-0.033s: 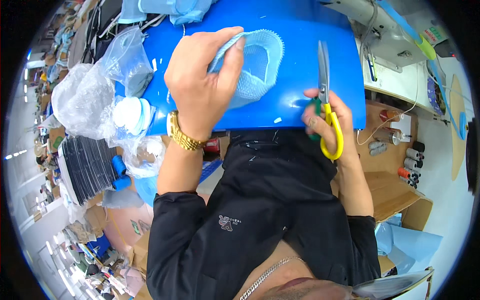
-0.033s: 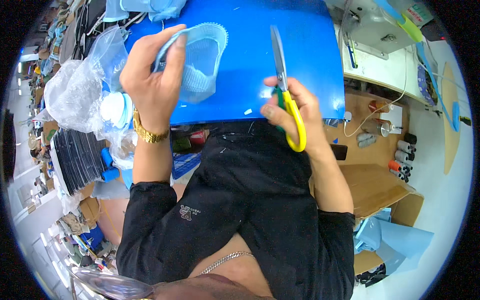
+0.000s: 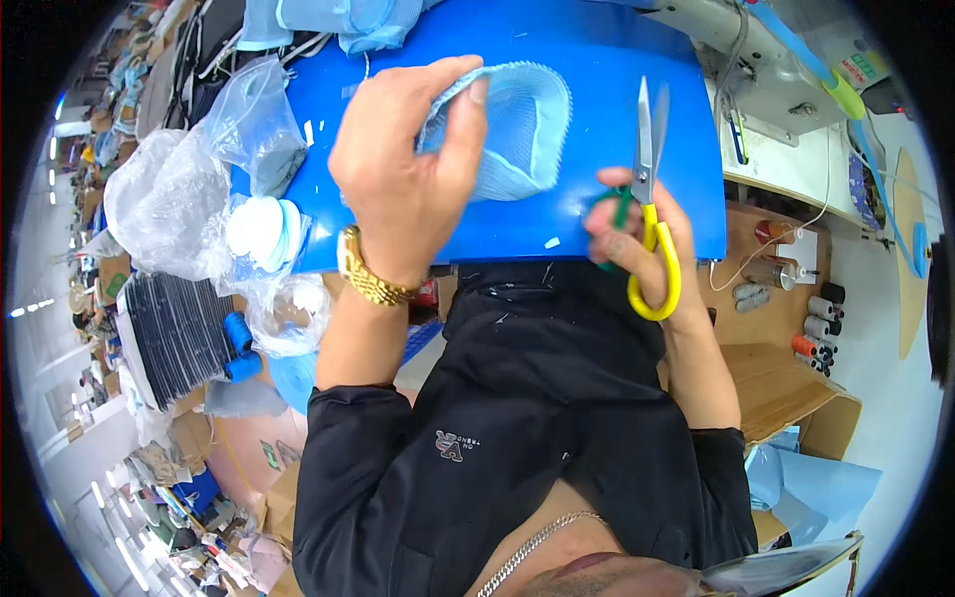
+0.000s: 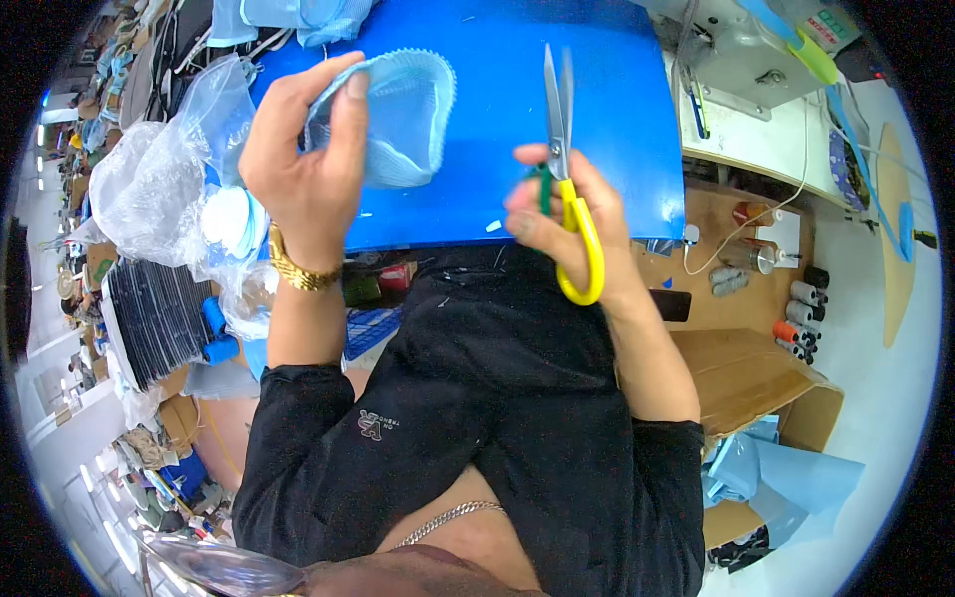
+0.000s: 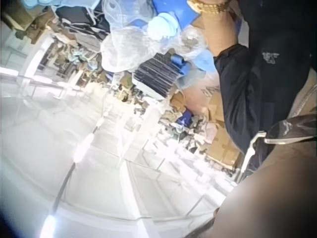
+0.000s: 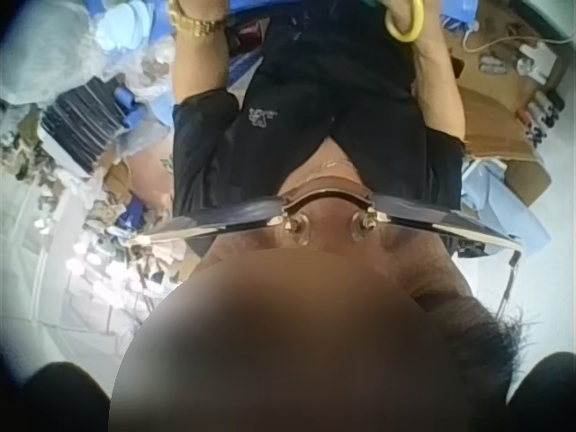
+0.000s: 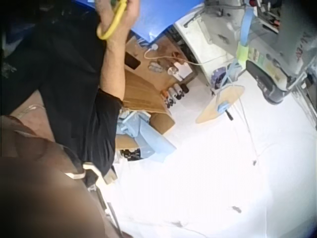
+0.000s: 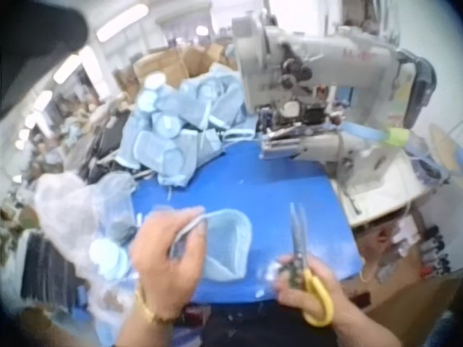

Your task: Assembling and sewing light blue mesh components using a sewing machine and scissors in a workshop.

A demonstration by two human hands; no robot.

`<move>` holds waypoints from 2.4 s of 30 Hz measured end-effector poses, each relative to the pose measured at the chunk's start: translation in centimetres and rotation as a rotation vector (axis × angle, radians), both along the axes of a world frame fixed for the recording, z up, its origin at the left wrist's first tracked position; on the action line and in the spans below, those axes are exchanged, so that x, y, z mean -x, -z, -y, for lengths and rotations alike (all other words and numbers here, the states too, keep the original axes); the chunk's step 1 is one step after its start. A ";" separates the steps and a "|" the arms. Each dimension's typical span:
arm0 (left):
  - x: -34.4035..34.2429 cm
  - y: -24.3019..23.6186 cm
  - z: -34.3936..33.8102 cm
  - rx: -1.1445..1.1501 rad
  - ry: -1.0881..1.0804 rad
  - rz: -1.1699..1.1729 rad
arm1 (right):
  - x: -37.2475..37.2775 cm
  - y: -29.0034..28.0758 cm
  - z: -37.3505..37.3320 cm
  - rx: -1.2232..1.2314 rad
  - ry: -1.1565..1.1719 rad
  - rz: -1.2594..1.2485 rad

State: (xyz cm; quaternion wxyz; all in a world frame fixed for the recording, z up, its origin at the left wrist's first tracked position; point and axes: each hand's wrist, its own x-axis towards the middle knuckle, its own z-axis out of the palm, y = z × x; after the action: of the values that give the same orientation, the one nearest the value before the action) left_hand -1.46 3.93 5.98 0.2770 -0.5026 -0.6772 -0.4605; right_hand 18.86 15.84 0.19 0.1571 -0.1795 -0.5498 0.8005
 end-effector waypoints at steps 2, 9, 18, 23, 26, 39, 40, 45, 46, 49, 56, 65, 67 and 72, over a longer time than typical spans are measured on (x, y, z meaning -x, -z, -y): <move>-2.0 -0.1 0.2 0.098 -0.033 0.098 | 1.8 0.2 1.2 0.029 0.016 -0.116; -7.4 5.1 2.0 0.158 0.114 0.706 | 5.9 0.7 1.8 -0.074 0.287 -0.172; -5.3 4.0 1.3 0.314 0.137 0.574 | 5.7 2.1 1.3 -0.149 0.189 -0.165; -4.8 4.1 1.1 0.409 0.093 0.423 | 5.5 2.2 0.5 -0.315 0.175 -0.093; -2.8 3.3 0.1 0.358 0.100 0.064 | 5.0 1.6 0.2 -0.432 0.003 -0.042; 2.0 2.8 0.3 0.553 0.022 0.452 | 4.4 3.1 -9.8 -1.378 0.053 0.737; 1.8 2.9 0.0 0.552 0.025 0.453 | 4.3 3.3 -10.3 -1.400 0.074 0.735; 1.4 2.6 -0.4 0.502 0.005 0.519 | 4.6 1.0 -9.8 -1.432 0.222 0.413; 1.4 2.8 -0.3 0.499 -0.011 0.517 | 5.1 0.4 -8.6 -1.313 0.210 0.246; 0.7 3.1 -0.2 0.179 0.086 0.329 | 6.5 -0.5 -1.7 -0.463 0.034 0.063; -2.1 2.5 1.0 -0.204 0.187 0.111 | 6.6 -1.5 -2.8 -1.167 0.435 -0.182; -5.3 11.1 2.6 0.249 0.111 0.260 | 4.7 3.0 0.0 -1.332 0.059 -0.099; -4.4 11.9 2.5 0.194 0.121 0.222 | 4.4 3.8 -0.3 -1.391 0.067 -0.135; -2.1 11.0 2.9 0.252 0.017 0.077 | 5.3 4.8 -0.5 -1.316 0.004 -0.168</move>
State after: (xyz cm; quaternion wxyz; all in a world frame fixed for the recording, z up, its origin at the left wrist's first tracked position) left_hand 0.68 1.07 -5.05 0.1815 -0.5209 -0.7356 -0.3932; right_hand 13.52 16.36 -4.61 0.2777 0.0158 -0.9096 0.3087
